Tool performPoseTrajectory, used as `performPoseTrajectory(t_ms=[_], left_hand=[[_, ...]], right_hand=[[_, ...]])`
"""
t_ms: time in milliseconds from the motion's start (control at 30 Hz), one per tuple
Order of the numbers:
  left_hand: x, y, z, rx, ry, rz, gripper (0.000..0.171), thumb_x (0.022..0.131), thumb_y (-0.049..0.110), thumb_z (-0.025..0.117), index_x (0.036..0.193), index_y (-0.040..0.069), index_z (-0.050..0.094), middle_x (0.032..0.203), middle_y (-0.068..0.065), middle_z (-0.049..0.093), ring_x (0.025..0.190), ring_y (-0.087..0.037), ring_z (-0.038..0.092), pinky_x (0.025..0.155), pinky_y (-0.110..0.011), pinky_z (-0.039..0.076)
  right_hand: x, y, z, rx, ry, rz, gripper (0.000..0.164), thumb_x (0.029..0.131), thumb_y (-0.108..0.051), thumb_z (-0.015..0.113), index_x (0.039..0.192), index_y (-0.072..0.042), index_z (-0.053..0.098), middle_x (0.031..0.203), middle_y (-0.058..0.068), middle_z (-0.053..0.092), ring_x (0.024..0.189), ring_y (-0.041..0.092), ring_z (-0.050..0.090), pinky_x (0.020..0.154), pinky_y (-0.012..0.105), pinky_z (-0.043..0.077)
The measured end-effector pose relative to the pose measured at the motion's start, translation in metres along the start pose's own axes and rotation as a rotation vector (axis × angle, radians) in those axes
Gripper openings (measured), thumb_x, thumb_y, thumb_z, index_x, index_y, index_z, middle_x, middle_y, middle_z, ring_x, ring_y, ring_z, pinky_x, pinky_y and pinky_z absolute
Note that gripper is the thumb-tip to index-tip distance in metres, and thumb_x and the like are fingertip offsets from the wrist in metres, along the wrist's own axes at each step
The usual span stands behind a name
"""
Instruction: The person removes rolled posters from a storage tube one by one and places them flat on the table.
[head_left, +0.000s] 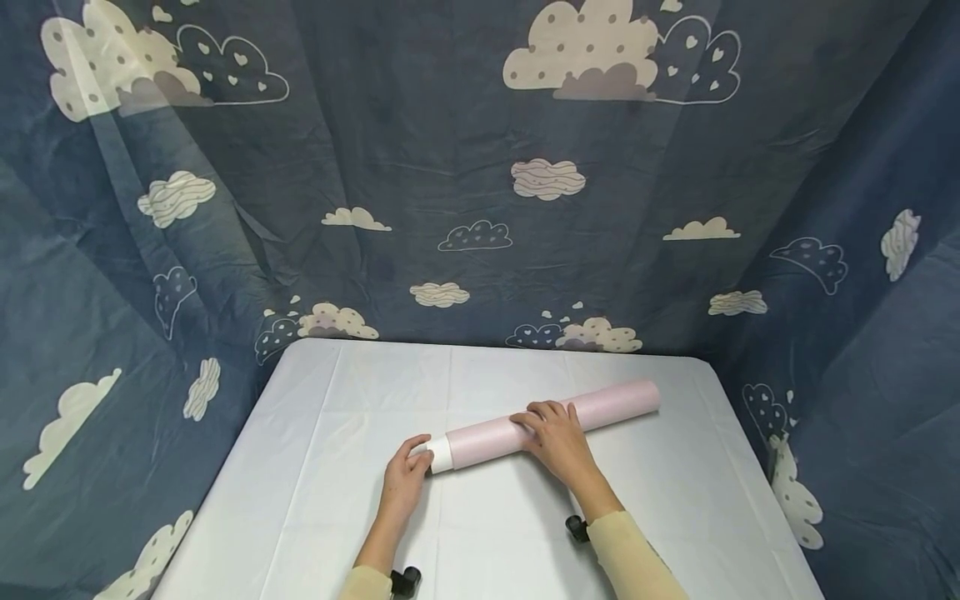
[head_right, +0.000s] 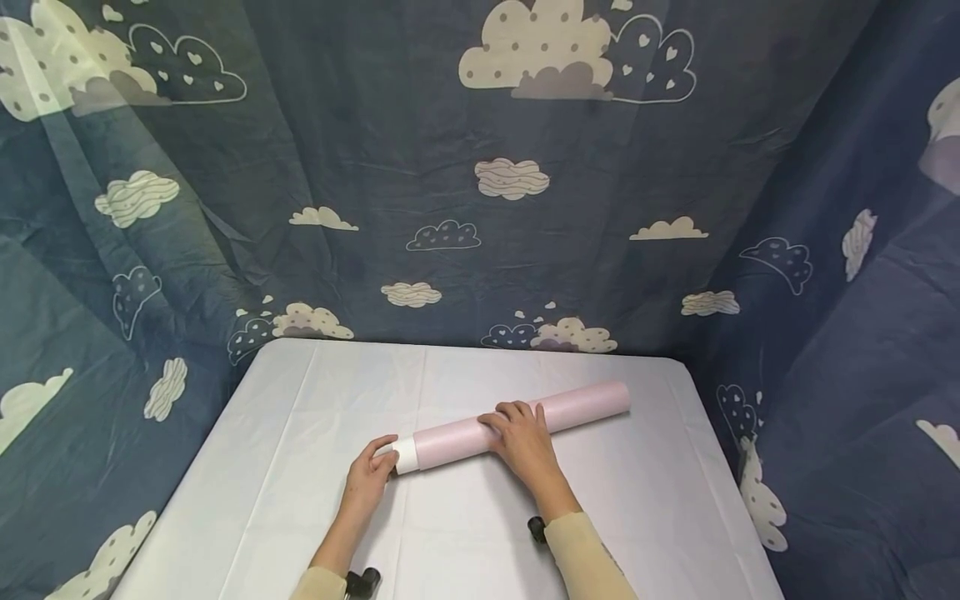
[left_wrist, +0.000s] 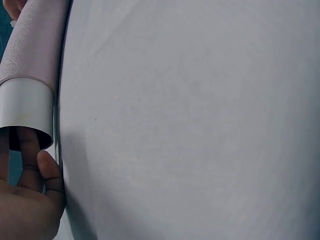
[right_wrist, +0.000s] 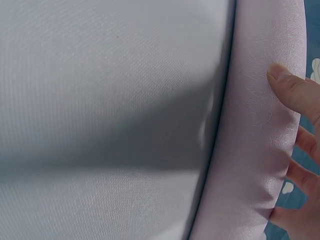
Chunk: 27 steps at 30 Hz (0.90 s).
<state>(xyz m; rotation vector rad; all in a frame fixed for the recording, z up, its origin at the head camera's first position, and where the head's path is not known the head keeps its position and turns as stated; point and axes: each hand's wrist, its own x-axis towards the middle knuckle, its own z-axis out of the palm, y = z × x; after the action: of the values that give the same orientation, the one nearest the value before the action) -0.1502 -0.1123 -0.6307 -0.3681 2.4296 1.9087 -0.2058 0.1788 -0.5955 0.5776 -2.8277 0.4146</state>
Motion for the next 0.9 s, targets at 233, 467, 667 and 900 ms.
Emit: performPoseTrajectory(t_ms=[233, 467, 667, 900], left_hand=[[-0.001, 0.0, 0.001, 0.009, 0.007, 0.005, 0.034, 0.107, 0.024, 0.063, 0.141, 0.018, 0.065, 0.12, -0.012, 0.08, 0.114, -0.019, 0.07, 0.097, -0.036, 0.048], [-0.002, -0.001, 0.002, 0.012, 0.01, 0.01, 0.035, 0.108, 0.024, 0.062, 0.143, 0.016, 0.064, 0.123, -0.013, 0.079, 0.122, -0.026, 0.07, 0.102, -0.042, 0.049], [-0.004, -0.001, 0.001, -0.001, 0.007, 0.013, 0.036, 0.108, 0.024, 0.062, 0.143, 0.016, 0.064, 0.125, -0.014, 0.078, 0.121, -0.026, 0.07, 0.1, -0.04, 0.05], [-0.004, -0.001, 0.0, -0.009, -0.002, 0.017, 0.036, 0.108, 0.024, 0.063, 0.143, 0.015, 0.063, 0.124, -0.014, 0.079, 0.118, -0.024, 0.071, 0.099, -0.038, 0.05]], right_hand=[[-0.001, 0.004, -0.001, 0.003, 0.006, 0.004, 0.049, 0.084, -0.025, 0.09, 0.129, -0.031, 0.073, 0.135, 0.008, 0.068, 0.134, 0.039, 0.058, 0.116, 0.077, 0.036], [-0.002, 0.008, 0.0, -0.006, 0.015, -0.002, 0.049, 0.084, -0.025, 0.09, 0.129, -0.031, 0.073, 0.134, 0.008, 0.068, 0.133, 0.039, 0.059, 0.116, 0.077, 0.036], [-0.003, 0.011, -0.001, -0.015, 0.025, -0.007, 0.048, 0.083, -0.025, 0.091, 0.128, -0.03, 0.073, 0.133, 0.008, 0.069, 0.132, 0.039, 0.059, 0.115, 0.078, 0.037], [-0.004, 0.013, -0.002, -0.027, 0.003, 0.016, 0.048, 0.084, -0.028, 0.09, 0.129, -0.031, 0.073, 0.135, 0.007, 0.068, 0.134, 0.038, 0.058, 0.116, 0.079, 0.035]])
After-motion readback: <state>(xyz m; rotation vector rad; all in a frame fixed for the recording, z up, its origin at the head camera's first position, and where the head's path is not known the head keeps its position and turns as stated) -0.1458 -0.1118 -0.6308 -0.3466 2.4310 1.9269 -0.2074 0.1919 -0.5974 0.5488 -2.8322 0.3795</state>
